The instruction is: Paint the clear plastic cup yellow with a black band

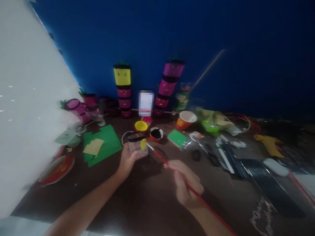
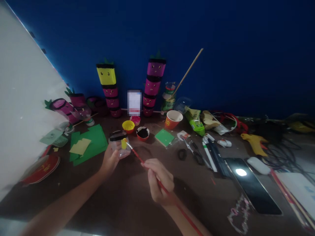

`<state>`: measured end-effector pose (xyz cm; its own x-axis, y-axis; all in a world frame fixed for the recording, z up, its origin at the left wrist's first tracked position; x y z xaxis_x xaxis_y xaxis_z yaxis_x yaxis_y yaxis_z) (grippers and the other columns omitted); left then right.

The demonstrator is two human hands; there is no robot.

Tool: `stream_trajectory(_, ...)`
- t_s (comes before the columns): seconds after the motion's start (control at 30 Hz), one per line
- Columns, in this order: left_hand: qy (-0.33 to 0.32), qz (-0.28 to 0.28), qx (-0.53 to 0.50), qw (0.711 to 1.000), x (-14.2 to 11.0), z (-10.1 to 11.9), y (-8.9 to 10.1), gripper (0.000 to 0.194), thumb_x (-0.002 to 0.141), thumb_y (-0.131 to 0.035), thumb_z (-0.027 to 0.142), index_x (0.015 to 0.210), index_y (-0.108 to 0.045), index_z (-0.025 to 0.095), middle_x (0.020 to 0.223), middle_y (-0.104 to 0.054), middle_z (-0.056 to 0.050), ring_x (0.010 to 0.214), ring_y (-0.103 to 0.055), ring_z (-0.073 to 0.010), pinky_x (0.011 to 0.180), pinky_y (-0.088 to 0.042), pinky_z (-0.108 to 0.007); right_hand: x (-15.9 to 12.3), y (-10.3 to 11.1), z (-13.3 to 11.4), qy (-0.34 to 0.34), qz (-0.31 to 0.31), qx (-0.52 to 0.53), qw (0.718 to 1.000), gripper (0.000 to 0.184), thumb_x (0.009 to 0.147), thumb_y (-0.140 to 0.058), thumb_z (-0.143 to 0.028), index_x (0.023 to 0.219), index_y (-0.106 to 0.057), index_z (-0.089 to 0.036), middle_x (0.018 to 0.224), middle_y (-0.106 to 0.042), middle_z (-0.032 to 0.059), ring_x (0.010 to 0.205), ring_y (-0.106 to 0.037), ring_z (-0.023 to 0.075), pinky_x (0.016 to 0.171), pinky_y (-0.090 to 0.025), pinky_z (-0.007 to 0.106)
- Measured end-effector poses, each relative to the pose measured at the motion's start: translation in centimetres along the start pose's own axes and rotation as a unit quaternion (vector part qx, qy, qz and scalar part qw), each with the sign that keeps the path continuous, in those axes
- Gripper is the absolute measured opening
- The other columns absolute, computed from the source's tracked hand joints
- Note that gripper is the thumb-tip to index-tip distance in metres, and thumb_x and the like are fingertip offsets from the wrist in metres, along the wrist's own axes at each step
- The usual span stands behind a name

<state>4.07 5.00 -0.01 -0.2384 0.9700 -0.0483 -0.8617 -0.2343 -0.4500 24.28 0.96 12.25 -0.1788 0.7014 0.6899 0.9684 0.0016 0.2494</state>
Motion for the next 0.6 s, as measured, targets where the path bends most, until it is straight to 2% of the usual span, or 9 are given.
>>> stream_trajectory(0.43,-0.003,-0.014,-0.012,1.000,-0.15,0.34,-0.50,0.051,0.063,-0.073,0.048,0.099,-0.050,0.018,0.093,-0.068,-0.007,0.074,-0.069,-0.0226,0.072,-0.056,-0.043,0.02,-0.16,0.14,-0.012,-0.024,0.004,1.000,0.028,0.080,-0.044,-0.001,0.096,-0.062,-0.017,0.083,-0.066,0.0067,0.083,-0.063,0.0179,0.072,-0.052,0.032)
stream_trajectory(0.5,-0.004,-0.001,-0.011,1.000,-0.08,0.39,-0.31,0.050,0.064,-0.073,0.047,0.098,-0.050,0.019,0.094,-0.067,-0.006,0.077,-0.068,-0.0216,0.072,-0.056,-0.042,0.00,-0.19,0.20,-0.015,-0.031,0.008,0.999,0.026,0.080,-0.044,-0.003,0.091,-0.062,-0.017,0.079,-0.065,0.0057,0.077,-0.063,0.0175,0.067,-0.052,0.031)
stream_trajectory(0.6,-0.005,0.037,-0.011,0.999,0.01,0.52,0.27,0.046,0.065,-0.073,0.045,0.097,-0.051,0.019,0.092,-0.066,-0.003,0.079,-0.068,-0.0194,0.073,-0.056,-0.040,0.02,0.20,0.07,-0.005,-0.011,0.022,1.000,0.024,0.080,-0.043,-0.004,0.083,-0.062,-0.017,0.071,-0.063,0.0037,0.069,-0.062,0.0163,0.061,-0.051,0.030)
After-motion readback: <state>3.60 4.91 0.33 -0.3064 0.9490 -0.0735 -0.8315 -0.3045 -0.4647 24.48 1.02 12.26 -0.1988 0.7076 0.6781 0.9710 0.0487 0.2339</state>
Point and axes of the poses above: each hand's wrist, its own x-axis towards the middle knuckle, its own y-axis out of the back of the hand, z = x × y, the point moved 8 cm from there along x, towards the middle knuckle
